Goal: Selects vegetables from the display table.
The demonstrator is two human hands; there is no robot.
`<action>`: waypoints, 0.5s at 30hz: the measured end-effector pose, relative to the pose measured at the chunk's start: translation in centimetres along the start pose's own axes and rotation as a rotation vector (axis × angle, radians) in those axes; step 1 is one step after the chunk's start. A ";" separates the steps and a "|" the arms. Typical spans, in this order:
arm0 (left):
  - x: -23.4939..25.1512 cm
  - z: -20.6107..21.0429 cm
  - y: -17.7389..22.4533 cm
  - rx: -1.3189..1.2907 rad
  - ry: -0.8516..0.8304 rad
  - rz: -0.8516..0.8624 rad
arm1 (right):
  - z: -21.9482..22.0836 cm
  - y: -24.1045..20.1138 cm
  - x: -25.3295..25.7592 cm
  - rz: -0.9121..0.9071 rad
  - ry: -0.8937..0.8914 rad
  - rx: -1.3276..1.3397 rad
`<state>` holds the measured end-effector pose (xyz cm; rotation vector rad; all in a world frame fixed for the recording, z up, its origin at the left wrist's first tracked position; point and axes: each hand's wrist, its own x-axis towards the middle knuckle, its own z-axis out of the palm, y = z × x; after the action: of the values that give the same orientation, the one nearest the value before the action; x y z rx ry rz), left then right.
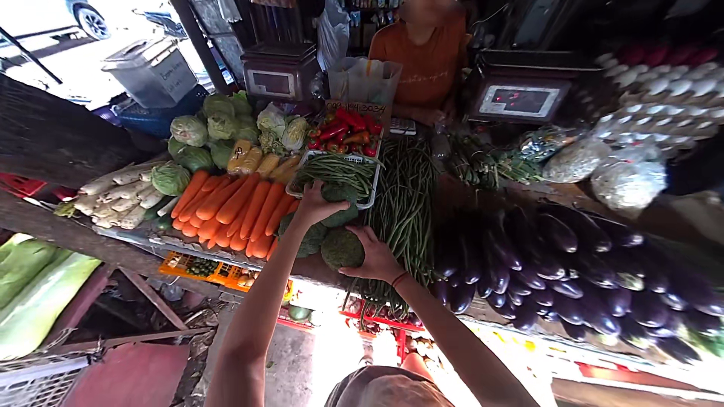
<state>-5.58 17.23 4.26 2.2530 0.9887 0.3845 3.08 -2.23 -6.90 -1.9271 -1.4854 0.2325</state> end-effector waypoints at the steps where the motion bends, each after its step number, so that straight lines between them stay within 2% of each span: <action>1: -0.1 -0.4 0.1 0.009 0.001 0.025 | 0.1 0.0 -0.1 0.017 0.013 -0.004; 4: -0.8 -1.5 0.5 0.158 -0.045 0.055 | 0.4 0.2 -0.1 0.032 0.053 0.004; 7: -0.2 -1.4 0.4 0.217 -0.127 -0.067 | 0.6 0.4 -0.2 0.031 -0.005 -0.002; 10: 0.7 1.0 -0.4 0.135 -0.005 -0.147 | 0.7 0.6 -0.3 0.057 -0.012 -0.017; 12: 0.2 1.7 -1.1 0.102 0.104 -0.091 | 0.6 0.2 -0.2 0.064 0.019 -0.038; 15: -2.2 0.1 -1.9 0.043 0.259 0.026 | 0.3 0.0 -0.1 0.068 0.035 -0.036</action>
<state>-8.10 16.54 2.91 2.2966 1.1070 0.6862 2.84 -2.19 -7.14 -2.0021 -1.4121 0.2031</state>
